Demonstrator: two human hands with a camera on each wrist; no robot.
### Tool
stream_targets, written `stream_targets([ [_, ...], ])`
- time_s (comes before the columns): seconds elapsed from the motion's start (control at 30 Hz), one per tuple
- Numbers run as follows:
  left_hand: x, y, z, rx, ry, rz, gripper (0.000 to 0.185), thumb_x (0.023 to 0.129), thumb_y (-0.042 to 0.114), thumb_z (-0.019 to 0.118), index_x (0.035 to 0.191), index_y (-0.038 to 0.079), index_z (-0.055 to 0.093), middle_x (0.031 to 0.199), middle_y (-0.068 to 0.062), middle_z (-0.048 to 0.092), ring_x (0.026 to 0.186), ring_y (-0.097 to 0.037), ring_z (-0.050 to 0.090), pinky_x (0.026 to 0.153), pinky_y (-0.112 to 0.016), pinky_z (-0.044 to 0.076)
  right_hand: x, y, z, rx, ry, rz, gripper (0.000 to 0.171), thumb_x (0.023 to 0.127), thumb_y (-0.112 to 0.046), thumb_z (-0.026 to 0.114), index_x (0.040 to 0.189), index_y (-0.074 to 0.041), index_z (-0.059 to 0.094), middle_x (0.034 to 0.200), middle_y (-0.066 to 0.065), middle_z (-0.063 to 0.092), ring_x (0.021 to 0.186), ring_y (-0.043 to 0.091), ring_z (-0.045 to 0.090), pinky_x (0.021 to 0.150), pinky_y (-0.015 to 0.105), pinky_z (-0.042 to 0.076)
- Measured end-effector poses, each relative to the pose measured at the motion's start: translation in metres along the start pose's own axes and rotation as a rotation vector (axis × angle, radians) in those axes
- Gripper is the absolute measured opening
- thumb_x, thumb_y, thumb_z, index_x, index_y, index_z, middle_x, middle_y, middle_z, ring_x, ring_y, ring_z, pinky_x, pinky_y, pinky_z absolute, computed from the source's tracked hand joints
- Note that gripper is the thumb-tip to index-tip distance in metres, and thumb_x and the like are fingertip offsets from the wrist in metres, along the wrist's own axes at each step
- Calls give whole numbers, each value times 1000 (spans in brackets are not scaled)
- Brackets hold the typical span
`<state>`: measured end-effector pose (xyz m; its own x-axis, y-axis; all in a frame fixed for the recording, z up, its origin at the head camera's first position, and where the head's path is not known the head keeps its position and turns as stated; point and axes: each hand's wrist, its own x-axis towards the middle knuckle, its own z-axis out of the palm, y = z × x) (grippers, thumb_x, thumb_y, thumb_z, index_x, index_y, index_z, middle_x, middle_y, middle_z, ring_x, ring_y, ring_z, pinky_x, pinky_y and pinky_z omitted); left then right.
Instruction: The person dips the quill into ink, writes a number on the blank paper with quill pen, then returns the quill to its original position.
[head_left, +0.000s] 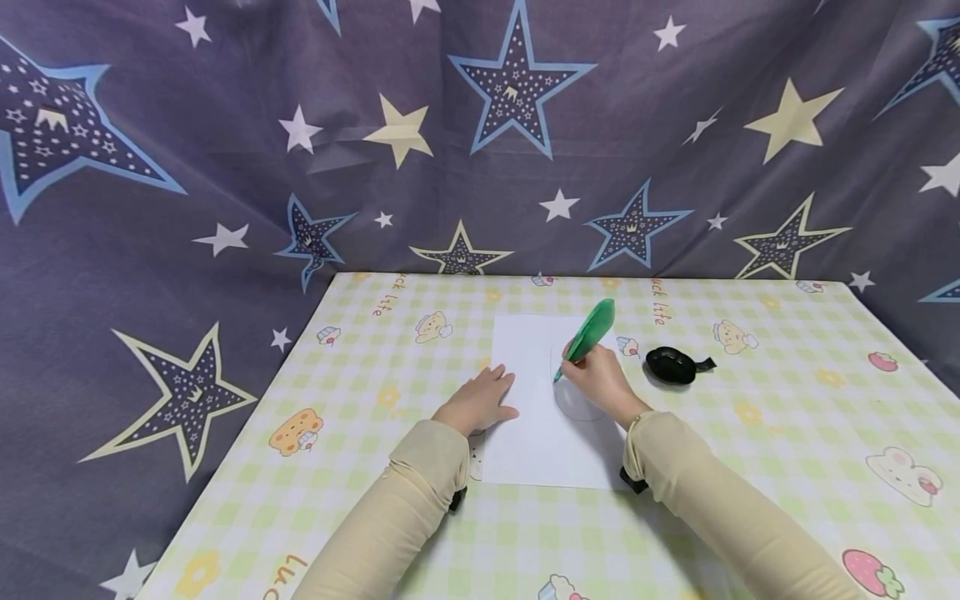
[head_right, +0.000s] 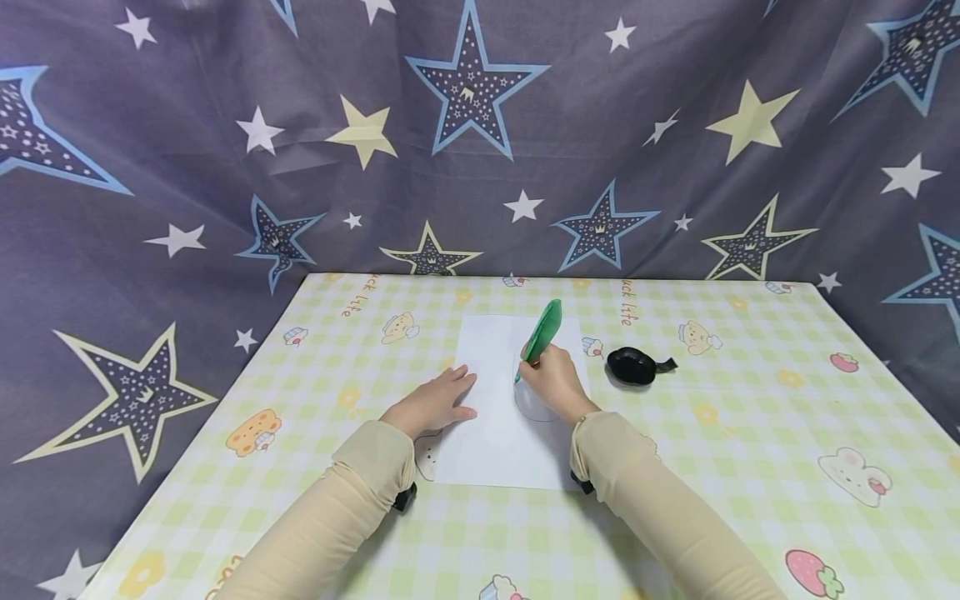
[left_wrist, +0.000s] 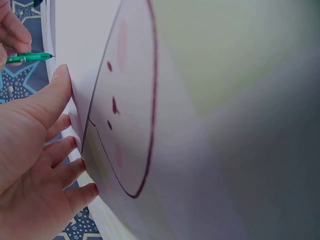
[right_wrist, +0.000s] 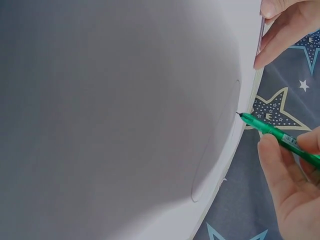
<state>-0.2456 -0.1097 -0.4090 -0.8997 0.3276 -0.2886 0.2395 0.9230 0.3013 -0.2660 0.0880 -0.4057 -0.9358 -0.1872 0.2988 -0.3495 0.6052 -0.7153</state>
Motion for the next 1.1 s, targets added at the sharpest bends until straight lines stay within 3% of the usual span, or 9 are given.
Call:
stream_targets([
  [0.83,3,1,1,-1,2,-15,65,92,36,54,145,9,29,151,-8,18,138,-25,12,111,-39,13,-3,2,-1,-2,5,-30,7,78,3,56,83,1,60,72,8,62,66,21,58,63,35,51],
  [1.1,4,-2,4,-7,7,-9,65,92,37,54,145,9,29,151,-8,17,138,-26,11,111,-39,13,-1,2,-9,24,3,12,5,82,0,57,85,0,61,73,7,61,68,20,57,63,32,49],
])
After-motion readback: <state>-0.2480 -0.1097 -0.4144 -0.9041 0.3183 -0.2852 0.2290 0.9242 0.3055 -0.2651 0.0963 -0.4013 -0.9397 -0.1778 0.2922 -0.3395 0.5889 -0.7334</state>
